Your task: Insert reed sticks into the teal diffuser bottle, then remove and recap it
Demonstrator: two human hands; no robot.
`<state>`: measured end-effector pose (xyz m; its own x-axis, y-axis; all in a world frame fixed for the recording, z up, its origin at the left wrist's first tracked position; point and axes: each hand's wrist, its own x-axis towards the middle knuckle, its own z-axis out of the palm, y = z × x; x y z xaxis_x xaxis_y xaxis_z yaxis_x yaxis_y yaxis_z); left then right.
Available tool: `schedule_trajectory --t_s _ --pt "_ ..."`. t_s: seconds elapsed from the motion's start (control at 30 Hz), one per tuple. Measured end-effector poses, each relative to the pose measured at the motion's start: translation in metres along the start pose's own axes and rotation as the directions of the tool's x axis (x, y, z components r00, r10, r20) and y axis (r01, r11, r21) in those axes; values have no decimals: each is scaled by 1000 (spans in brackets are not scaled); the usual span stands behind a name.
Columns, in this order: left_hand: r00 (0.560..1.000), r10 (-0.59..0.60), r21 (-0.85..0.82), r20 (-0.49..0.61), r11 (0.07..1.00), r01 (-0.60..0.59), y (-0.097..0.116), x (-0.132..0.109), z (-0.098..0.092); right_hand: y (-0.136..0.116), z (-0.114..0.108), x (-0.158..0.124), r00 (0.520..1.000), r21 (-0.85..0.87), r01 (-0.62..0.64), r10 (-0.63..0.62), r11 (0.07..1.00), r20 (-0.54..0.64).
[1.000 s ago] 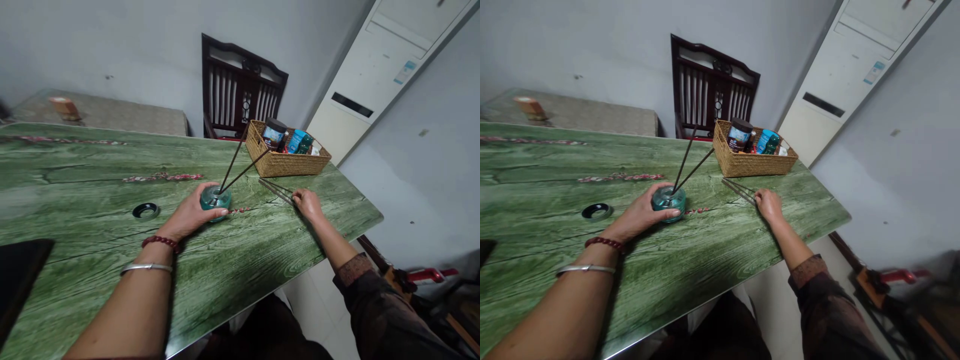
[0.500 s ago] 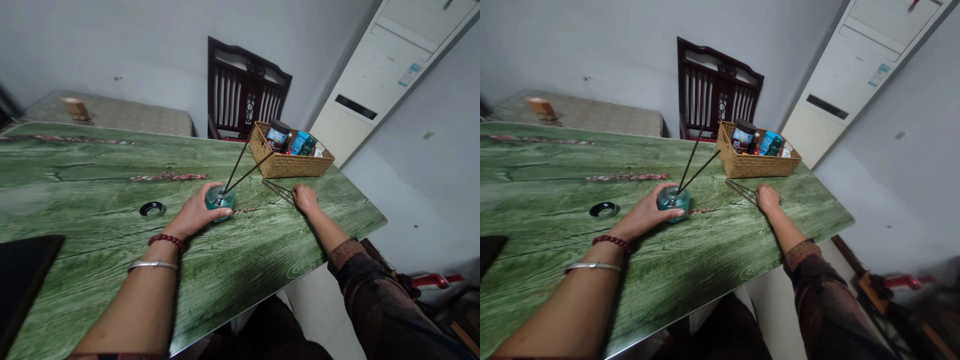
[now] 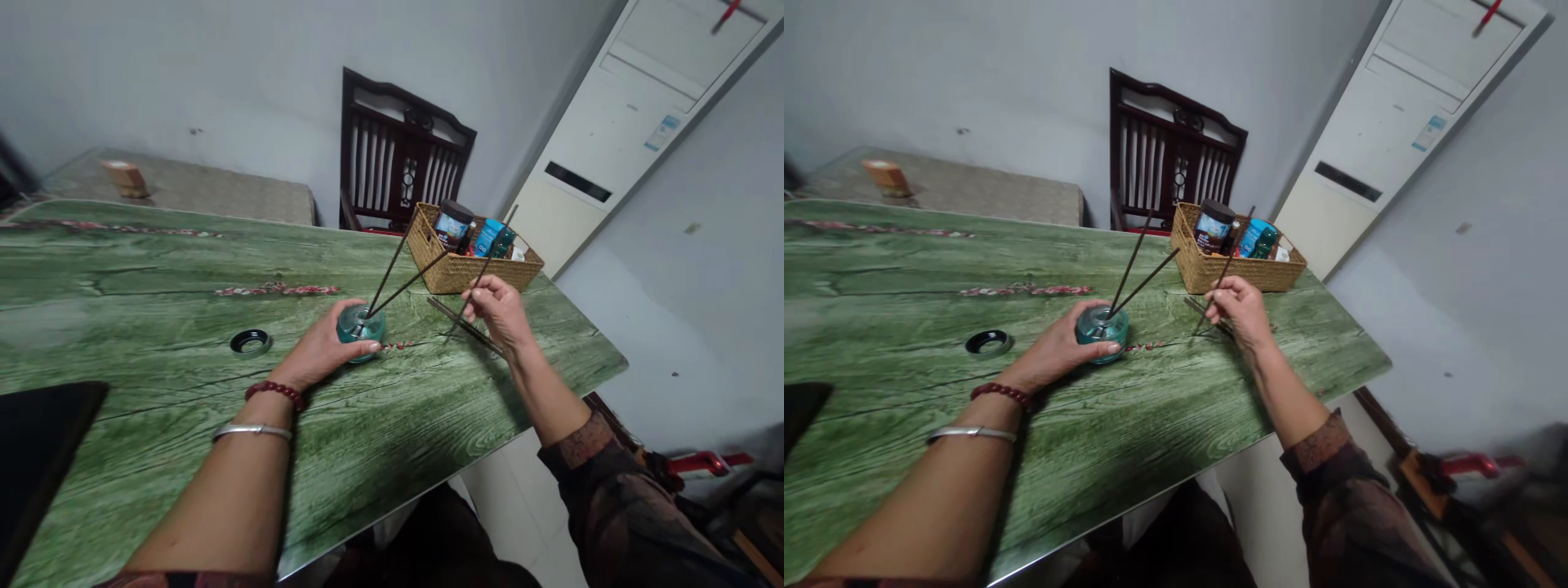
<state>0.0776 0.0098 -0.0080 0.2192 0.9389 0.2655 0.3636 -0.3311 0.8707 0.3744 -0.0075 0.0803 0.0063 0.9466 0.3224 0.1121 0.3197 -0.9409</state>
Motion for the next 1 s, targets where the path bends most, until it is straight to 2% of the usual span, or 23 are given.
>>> schedule_trajectory --t_s 0.07,0.13,0.23,0.37,0.67,0.83,0.93,1.0 --pt "1000 0 5 9 1000 0 1 0 0 -9 27 -4 994 173 -11 -7 985 105" --pt "1000 1 3 17 1000 -1 2 -1 0 -16 51 -5 986 251 -2 -41 968 164" --pt "1000 6 -7 25 1000 -6 3 -1 0 -21 77 1 981 260 55 -100 964 165" --pt "1000 8 3 18 1000 -8 2 -1 1 -22 95 17 980 196 110 -140 974 144" --pt "999 28 -6 22 1000 -28 0 -2 1 -3 112 33 967 46 138 -145 989 211" --pt "999 33 -4 22 999 -33 -5 0 2 9 122 27 961 -171 181 -137 968 241" --pt "999 36 -2 15 999 -36 -6 1 2 7 113 21 951 -291 254 -183 922 250" --pt "999 27 7 19 1000 -27 -5 0 2 2 93 19 949 -353 291 -222 889 223"
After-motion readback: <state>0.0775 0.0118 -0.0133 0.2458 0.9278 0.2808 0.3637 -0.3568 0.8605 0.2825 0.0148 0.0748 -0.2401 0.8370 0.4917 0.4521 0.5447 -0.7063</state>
